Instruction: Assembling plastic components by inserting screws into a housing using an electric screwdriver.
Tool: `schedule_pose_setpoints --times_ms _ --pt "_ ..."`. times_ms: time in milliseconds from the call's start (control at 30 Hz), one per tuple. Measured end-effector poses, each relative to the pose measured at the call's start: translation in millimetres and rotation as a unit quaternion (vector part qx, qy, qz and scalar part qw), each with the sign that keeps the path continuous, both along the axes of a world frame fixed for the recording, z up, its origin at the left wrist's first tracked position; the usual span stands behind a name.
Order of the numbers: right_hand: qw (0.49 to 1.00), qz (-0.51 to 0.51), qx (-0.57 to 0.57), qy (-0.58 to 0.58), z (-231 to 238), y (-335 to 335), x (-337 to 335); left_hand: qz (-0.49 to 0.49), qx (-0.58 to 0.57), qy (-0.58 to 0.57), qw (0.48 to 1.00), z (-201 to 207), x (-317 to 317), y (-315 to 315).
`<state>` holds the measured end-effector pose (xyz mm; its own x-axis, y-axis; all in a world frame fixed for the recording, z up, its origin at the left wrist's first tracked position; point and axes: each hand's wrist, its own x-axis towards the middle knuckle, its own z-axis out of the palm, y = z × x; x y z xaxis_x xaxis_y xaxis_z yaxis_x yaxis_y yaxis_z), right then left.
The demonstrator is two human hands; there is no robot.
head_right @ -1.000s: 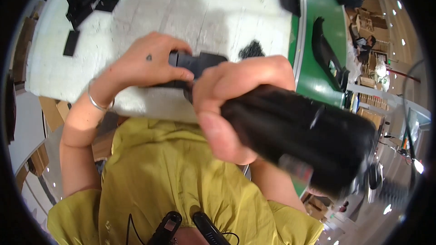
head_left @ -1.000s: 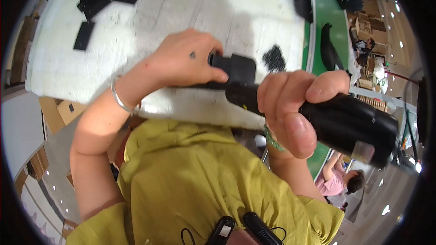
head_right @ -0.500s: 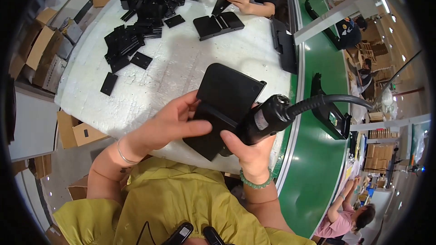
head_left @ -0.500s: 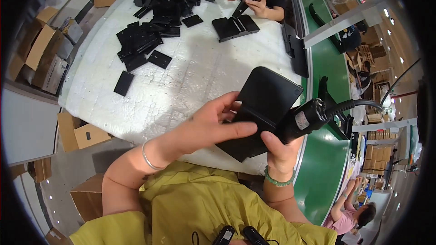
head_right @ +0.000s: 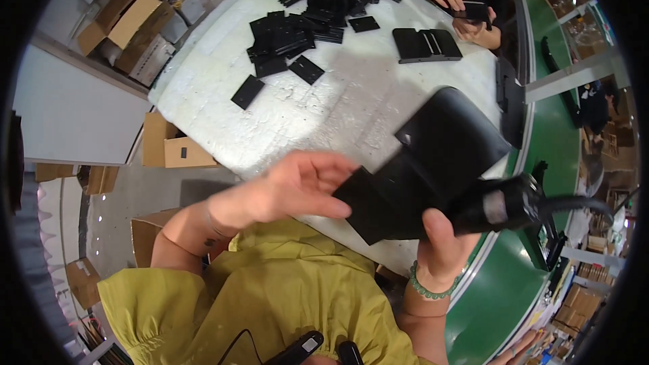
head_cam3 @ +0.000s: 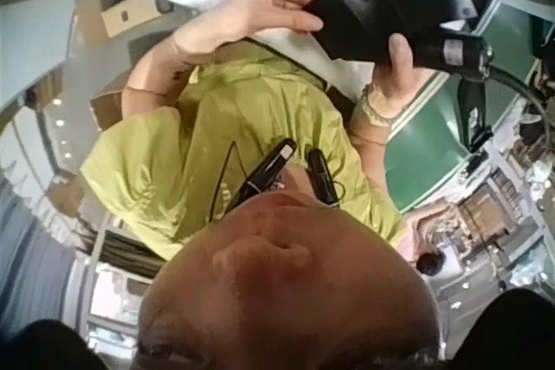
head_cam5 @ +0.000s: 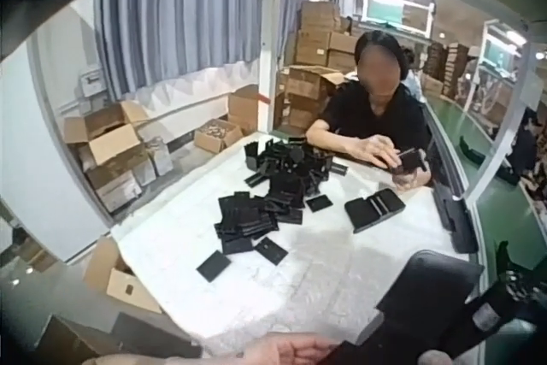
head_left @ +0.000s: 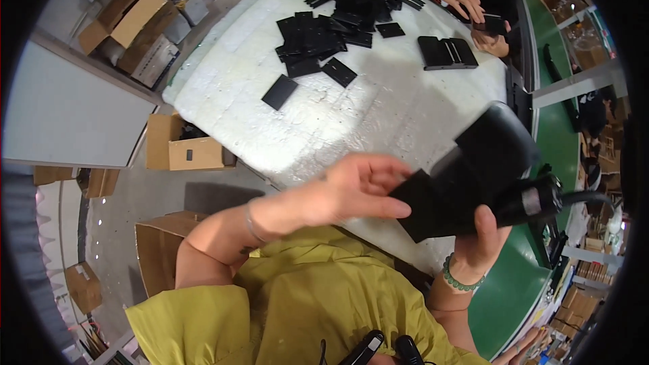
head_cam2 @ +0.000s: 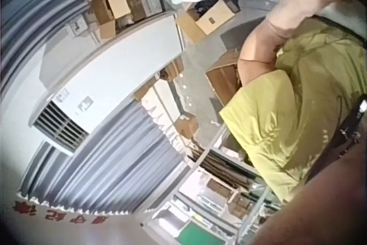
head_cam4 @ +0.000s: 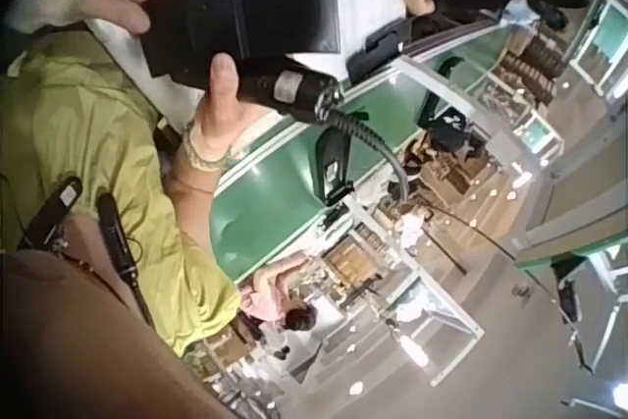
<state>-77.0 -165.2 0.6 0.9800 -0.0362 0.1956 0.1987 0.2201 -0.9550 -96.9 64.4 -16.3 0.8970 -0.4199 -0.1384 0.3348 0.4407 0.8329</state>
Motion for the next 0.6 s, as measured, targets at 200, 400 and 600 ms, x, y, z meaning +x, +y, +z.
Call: schedule_pose_setpoints --times_ms 200,400,600 --pt "0.998 0.060 0.034 0.001 16 -4 9 0.427 0.222 -0.025 0.876 -16 13 117" --pt "0.996 0.049 -0.074 -0.004 10 -33 8 0.425 0.533 0.095 0.725 -60 -28 266" --pt "0.994 0.022 -0.079 -0.065 -6 -38 6 0.338 0.558 -0.285 0.703 17 89 72"
